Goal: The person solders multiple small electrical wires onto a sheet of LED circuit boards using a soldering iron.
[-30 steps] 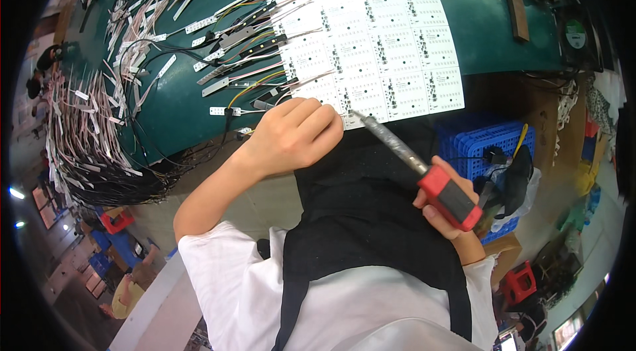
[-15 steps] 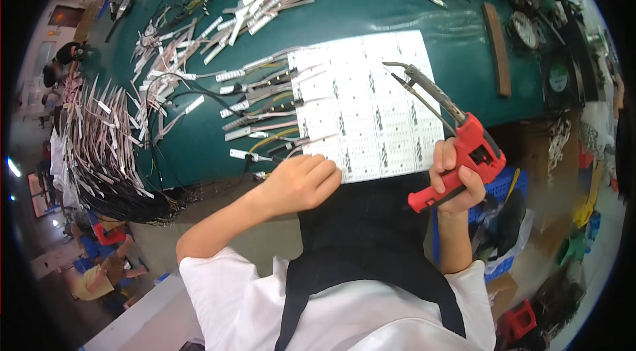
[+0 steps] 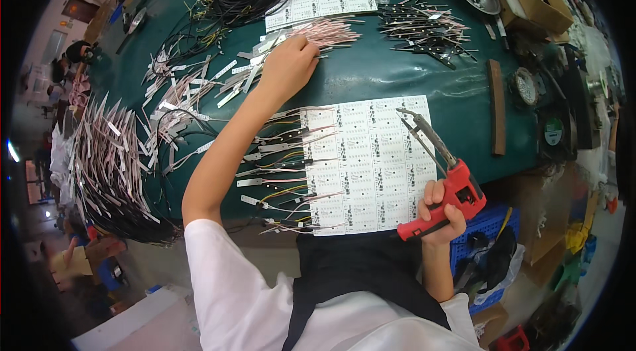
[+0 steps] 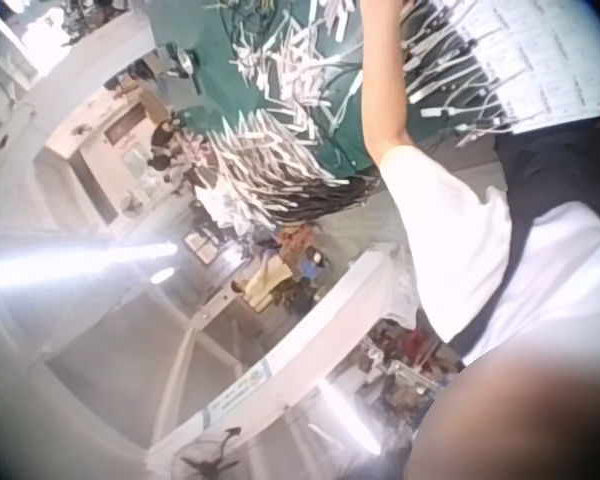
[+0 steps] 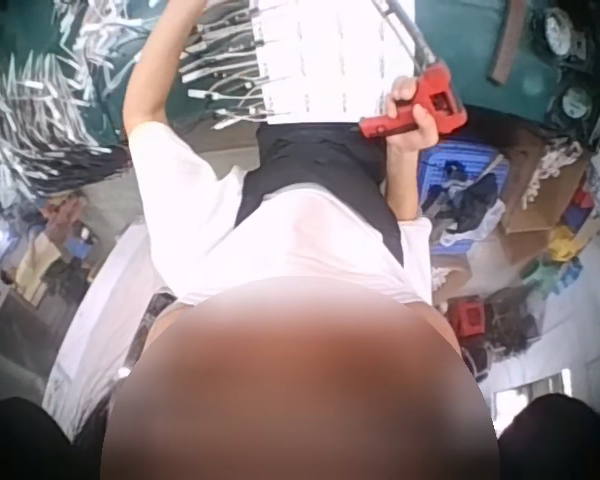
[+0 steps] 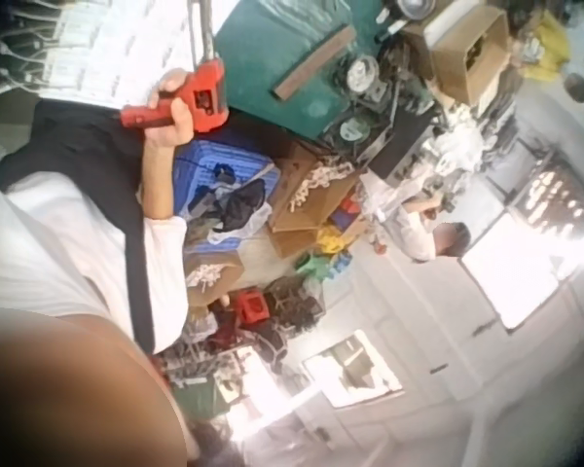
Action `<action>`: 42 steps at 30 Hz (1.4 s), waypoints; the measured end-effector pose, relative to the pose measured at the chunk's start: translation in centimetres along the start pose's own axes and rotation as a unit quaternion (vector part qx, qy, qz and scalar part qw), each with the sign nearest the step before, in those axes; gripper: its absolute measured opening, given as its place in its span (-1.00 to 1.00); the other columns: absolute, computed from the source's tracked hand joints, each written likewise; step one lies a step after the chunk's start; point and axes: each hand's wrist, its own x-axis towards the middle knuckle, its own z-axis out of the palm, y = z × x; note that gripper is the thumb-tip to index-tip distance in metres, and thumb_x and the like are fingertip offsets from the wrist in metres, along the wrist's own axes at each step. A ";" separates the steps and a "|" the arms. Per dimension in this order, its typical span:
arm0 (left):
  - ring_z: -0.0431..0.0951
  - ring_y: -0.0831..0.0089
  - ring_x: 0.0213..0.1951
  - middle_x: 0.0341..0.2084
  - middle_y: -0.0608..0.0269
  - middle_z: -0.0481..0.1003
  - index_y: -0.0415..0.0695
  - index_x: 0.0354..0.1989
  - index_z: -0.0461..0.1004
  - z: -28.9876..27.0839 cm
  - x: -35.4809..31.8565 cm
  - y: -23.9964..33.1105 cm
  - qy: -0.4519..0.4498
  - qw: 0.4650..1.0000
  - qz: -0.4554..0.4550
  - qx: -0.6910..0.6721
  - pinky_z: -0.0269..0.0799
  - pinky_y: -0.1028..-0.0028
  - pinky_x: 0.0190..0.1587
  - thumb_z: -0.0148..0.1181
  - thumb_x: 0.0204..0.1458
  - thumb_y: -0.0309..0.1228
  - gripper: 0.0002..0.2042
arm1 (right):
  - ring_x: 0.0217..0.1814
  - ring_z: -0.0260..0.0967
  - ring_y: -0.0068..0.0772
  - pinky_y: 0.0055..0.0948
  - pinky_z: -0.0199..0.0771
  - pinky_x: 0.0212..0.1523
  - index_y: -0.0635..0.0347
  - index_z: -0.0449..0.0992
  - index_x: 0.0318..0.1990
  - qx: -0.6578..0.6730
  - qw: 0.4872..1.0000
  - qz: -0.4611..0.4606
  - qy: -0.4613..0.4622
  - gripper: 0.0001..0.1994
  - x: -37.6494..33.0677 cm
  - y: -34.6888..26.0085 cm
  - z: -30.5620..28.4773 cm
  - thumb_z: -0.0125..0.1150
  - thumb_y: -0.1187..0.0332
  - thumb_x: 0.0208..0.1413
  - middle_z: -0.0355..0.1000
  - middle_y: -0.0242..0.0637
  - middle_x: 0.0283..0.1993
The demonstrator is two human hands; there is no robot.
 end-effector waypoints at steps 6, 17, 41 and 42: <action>0.45 0.18 -0.31 -0.44 0.18 0.40 -0.16 -0.44 0.42 1.3 0.1 -0.7 0.010 1.000 0.003 -0.001 0.39 0.32 -0.29 0.18 -0.07 -0.48 -0.93 | -0.27 0.18 -0.40 -0.64 0.38 -0.57 0.46 0.11 0.11 -0.074 0.997 0.008 0.021 -0.41 0.3 -0.1 1.6 0.14 0.40 -0.09 0.24 -0.18 -0.35; 0.38 0.21 -0.33 -0.36 0.10 0.32 -0.24 -0.25 0.33 -5.6 -2.8 3.4 0.039 0.964 -0.094 -0.247 0.35 0.41 -0.29 0.10 -0.04 -0.65 -0.83 | -0.49 0.30 -0.36 -0.58 0.39 -0.52 0.40 -0.12 0.33 -0.213 0.975 0.048 0.039 -0.17 2.0 -0.4 5.0 0.13 0.38 -0.12 0.35 -0.04 -0.33; 0.41 0.30 -0.48 -0.45 0.18 0.30 -0.21 -0.50 0.36 -1.4 -9.6 8.8 -0.049 0.948 -0.145 -0.279 0.33 0.41 -0.46 0.25 -0.25 -0.57 -0.84 | -0.54 0.42 -0.51 -0.56 0.47 -0.36 0.60 0.13 0.18 -0.458 0.881 0.121 -0.007 -0.40 -3.3 2.7 3.7 0.14 0.46 -0.01 0.48 -0.20 -0.42; 0.41 0.30 -0.48 -0.45 0.18 0.30 -0.21 -0.50 0.36 -1.4 -9.6 8.7 -0.051 0.950 -0.140 -0.275 0.33 0.41 -0.46 0.25 -0.25 -0.57 -0.83 | -0.54 0.42 -0.51 -0.56 0.47 -0.36 0.60 0.13 0.18 -0.465 0.877 0.121 -0.023 -0.40 -3.3 2.6 3.6 0.14 0.46 -0.01 0.48 -0.20 -0.42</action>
